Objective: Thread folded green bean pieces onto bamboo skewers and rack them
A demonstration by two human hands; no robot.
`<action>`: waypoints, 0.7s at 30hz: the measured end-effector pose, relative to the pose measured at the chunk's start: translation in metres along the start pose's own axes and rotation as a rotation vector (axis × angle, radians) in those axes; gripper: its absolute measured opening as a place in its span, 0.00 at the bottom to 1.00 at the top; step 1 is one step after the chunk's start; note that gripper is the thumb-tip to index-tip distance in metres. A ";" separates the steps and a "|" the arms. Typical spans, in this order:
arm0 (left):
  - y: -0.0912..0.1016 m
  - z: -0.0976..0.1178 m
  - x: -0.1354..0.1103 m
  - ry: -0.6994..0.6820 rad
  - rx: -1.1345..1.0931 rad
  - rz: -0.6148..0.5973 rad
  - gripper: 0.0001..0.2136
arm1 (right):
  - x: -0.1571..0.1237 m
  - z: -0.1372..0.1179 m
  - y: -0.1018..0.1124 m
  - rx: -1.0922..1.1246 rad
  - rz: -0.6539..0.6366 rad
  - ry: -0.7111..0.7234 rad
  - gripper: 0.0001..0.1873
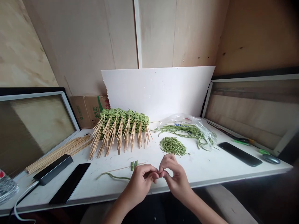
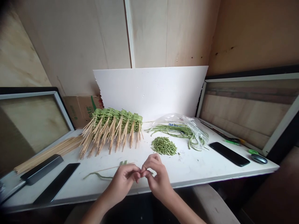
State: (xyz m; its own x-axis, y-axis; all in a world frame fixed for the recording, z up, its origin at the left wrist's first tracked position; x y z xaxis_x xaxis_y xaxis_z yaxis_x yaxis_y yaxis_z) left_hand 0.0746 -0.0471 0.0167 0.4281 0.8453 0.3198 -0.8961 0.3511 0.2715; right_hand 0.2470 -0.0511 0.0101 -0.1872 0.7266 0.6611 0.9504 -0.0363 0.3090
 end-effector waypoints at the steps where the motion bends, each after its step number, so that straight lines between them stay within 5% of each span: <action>1: -0.001 0.000 0.000 -0.015 -0.005 0.011 0.12 | -0.002 0.001 -0.003 0.075 0.016 -0.057 0.17; 8: -0.003 -0.008 0.000 -0.090 0.070 0.018 0.13 | -0.004 0.006 -0.014 0.365 0.032 -0.237 0.20; 14: 0.000 -0.010 0.002 -0.114 0.164 0.078 0.15 | 0.005 0.026 0.009 0.046 0.098 -0.206 0.14; 21: 0.014 -0.022 0.006 -0.028 0.180 0.119 0.16 | 0.008 0.065 0.020 -0.339 -0.158 -0.267 0.09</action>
State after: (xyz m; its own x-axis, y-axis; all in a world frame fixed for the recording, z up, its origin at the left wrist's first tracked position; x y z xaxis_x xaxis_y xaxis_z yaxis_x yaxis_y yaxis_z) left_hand 0.0620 -0.0281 0.0026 0.3258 0.8643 0.3833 -0.9061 0.1696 0.3877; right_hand 0.2806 -0.0015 -0.0234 -0.2101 0.8911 0.4022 0.7720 -0.1012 0.6275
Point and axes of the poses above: each hand's wrist, its own x-axis towards the middle knuckle, its own y-axis out of the back of the hand, z = x × y, the point moved 2 cm from there along x, towards the middle knuckle, and after that the axes turned 2 degrees about -z, right-handed, at the moved point
